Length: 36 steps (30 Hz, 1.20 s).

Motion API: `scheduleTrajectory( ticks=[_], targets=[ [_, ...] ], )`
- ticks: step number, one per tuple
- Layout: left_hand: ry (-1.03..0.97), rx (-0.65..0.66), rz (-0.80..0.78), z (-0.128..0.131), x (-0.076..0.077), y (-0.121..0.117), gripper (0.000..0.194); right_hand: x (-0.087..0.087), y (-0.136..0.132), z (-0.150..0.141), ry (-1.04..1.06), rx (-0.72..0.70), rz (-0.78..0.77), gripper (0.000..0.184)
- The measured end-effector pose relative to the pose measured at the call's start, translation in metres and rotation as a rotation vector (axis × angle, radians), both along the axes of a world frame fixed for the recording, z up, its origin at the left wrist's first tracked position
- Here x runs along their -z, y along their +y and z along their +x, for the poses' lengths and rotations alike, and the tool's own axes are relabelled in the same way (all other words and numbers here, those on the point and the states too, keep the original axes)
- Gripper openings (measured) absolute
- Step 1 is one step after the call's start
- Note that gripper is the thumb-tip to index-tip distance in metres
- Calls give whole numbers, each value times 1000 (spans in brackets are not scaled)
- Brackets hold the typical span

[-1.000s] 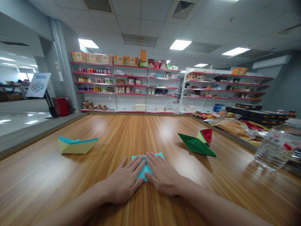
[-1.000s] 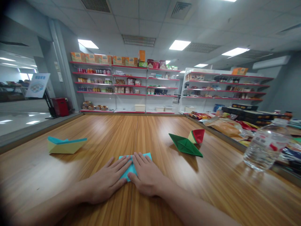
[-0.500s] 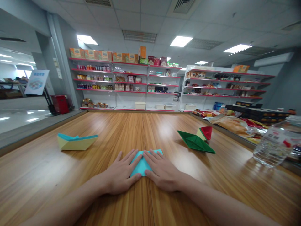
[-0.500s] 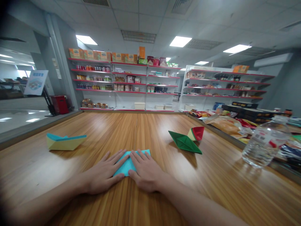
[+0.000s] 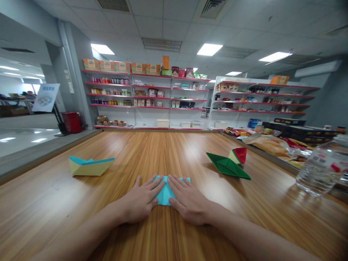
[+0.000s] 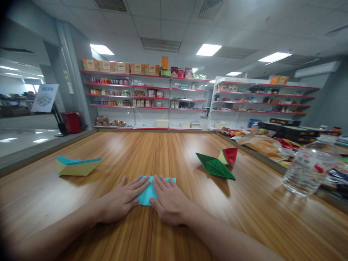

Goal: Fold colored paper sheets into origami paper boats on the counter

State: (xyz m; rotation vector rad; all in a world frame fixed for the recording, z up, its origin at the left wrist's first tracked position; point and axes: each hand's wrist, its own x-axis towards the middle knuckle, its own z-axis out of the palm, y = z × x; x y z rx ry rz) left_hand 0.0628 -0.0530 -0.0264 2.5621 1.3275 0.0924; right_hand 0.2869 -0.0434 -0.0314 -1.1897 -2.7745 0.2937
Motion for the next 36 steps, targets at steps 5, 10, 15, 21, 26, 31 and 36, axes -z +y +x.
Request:
scheduleTrajectory(
  ticks=[5, 10, 15, 21, 26, 31, 36],
  targets=[
    [7, -70, 36, -5, 6, 5, 54, 6, 14, 12, -15, 240, 107, 61],
    [2, -320, 166, -15, 21, 22, 51, -6, -4, 0, 52, 208, 241, 45],
    [-39, -563, 269, -22, 22, 30, 48, -14, -22, -8, 138, 47, 187, 48],
    [27, -604, 249, -5, 21, 16, 66, -9, -25, -11, 209, -80, 168, 50],
    [90, -544, 210, 17, 23, -5, 81, -6, -21, -13, 209, -49, 217, 45],
    [38, -345, 165, 14, 17, -7, 74, -3, -14, -9, 270, -18, 144, 33],
    [-68, -359, 192, 9, 23, 0, 79, 3, -10, -7, 109, 44, 60, 53]
  ],
)
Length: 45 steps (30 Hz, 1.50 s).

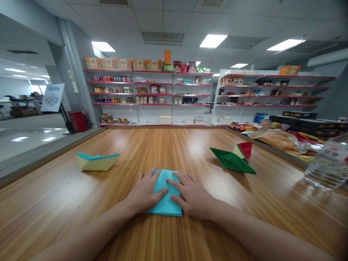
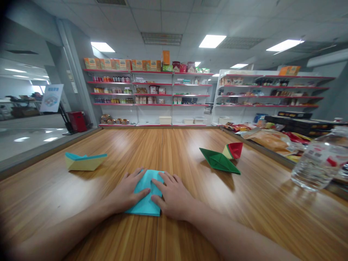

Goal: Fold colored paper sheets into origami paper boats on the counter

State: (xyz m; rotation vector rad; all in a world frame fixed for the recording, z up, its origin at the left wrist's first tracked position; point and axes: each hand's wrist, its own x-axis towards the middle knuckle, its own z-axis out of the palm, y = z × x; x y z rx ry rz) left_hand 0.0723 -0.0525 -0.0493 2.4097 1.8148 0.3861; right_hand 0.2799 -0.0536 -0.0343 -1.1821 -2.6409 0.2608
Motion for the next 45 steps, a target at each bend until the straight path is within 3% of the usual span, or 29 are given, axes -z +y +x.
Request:
scheduleTrajectory(
  ticks=[2, 4, 14, 19, 22, 24, 26, 30, 34, 37, 40, 45],
  targets=[
    [4, -164, 20, 2, 5, 1, 90, 1, 0, -1, -42, 6, -28, 55],
    [12, -232, 27, 3, 7, 1, 92, 2, -1, -1, -57, 24, -41, 57],
    [-338, 41, -32, -1, 0, 3, 65, 4, -1, -2, -54, 65, -97, 65],
    [-883, 1, -128, 2, 2, 8, 78, 5, -1, -3, -18, 68, -111, 65],
    [-1287, -106, -268, 3, -1, 9, 79, 11, 3, -2, 127, 132, -98, 82],
    [-1454, -44, -395, 3, -2, 8, 71, 17, 7, -2, 319, 227, -97, 102],
    [-1542, 82, -523, 2, -2, 7, 59, 20, 12, -1, 544, 271, -166, 104],
    [-1599, 226, -632, 1, 1, 5, 48, 22, 24, 0, 919, 196, -422, 65],
    [-1566, 279, -640, 2, 3, 6, 47, 22, 32, 0, 1138, 179, -518, 40],
    [-1548, 272, -595, 2, 4, 7, 45, 21, 33, 0, 1189, 224, -505, 41],
    [-1554, 263, -554, 3, 4, 7, 43, 19, 30, 0, 1191, 161, -569, 37],
    [-1459, 351, -664, 4, -2, 3, 46, 18, 26, 0, 1181, 110, -539, 37]
  ],
)
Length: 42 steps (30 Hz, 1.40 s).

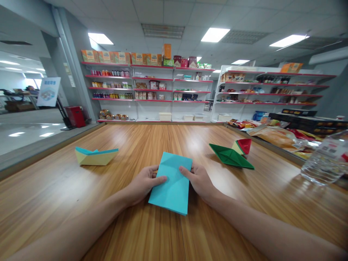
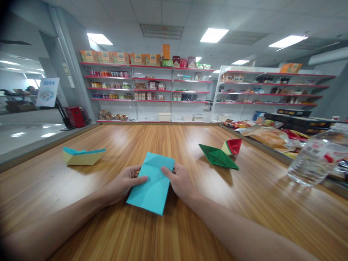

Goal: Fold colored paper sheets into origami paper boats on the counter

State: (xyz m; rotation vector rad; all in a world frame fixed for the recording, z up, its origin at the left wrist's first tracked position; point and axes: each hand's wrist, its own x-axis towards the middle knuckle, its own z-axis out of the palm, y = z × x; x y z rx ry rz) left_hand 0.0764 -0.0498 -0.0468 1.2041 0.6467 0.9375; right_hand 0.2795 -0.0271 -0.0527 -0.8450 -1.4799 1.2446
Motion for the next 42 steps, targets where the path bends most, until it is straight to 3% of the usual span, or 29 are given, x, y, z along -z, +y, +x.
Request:
scheduleTrajectory(
  ticks=[6, 9, 11, 16, 18, 22, 25, 42],
  targets=[
    [27, 38, 46, 1, -3, -3, 49, 0, 0, 0, -9, 43, 2, 43],
    [-43, -44, 27, 2, -1, 0, 46, -3, -5, -2, -7, 0, -12, 71],
    [-92, -106, 11, 2, -1, 2, 46, -5, -8, -2, -19, -54, 12, 79],
    [-116, -201, -24, 1, 0, 4, 49, -7, -13, 1, -166, -206, 82, 38],
    [-98, -238, -30, 0, 2, 5, 49, -9, -15, 3, -171, -251, 54, 33],
    [-75, -263, -37, 0, 3, 6, 51, -11, -18, 3, -80, -344, -26, 40],
    [-70, -264, -50, 1, 1, 6, 55, -11, -19, 1, -91, -317, -66, 46],
    [-113, -228, -47, 1, 0, 4, 60, -13, -21, 0, -122, -286, -52, 43]
  ],
)
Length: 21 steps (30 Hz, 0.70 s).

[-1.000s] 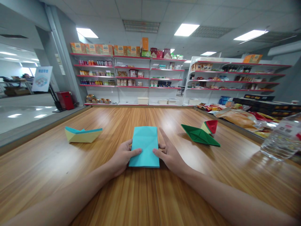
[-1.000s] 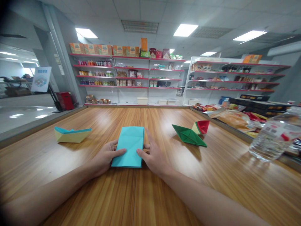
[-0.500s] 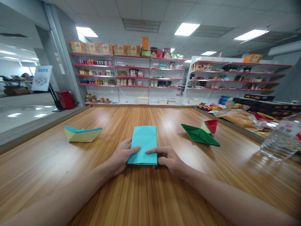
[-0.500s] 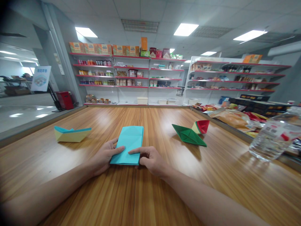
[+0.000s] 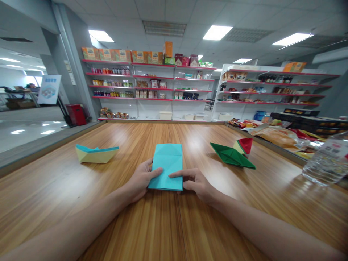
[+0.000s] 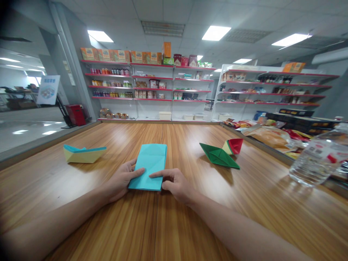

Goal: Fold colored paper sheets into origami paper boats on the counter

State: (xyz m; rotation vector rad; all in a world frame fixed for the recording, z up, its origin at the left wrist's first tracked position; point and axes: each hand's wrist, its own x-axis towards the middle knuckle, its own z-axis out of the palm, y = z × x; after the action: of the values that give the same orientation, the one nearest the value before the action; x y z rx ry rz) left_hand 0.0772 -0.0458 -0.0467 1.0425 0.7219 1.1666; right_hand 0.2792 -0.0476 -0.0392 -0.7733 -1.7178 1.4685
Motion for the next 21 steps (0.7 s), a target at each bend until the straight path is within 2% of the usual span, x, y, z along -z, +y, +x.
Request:
scheduleTrajectory(
  ticks=[11, 17, 19, 21],
  targets=[
    [-2, 20, 13, 0, 2, 0, 51, 1, -1, 1, -19, -3, -12, 42],
    [28, 9, 31, 1, 3, 0, 55, 0, 1, 1, -37, 21, 43, 43],
    [120, -16, 87, 1, 4, 1, 50, 2, 4, 2, -27, 48, 71, 41],
    [325, -101, 180, 1, 2, 0, 42, 4, 7, 3, -19, 106, 74, 35]
  ],
)
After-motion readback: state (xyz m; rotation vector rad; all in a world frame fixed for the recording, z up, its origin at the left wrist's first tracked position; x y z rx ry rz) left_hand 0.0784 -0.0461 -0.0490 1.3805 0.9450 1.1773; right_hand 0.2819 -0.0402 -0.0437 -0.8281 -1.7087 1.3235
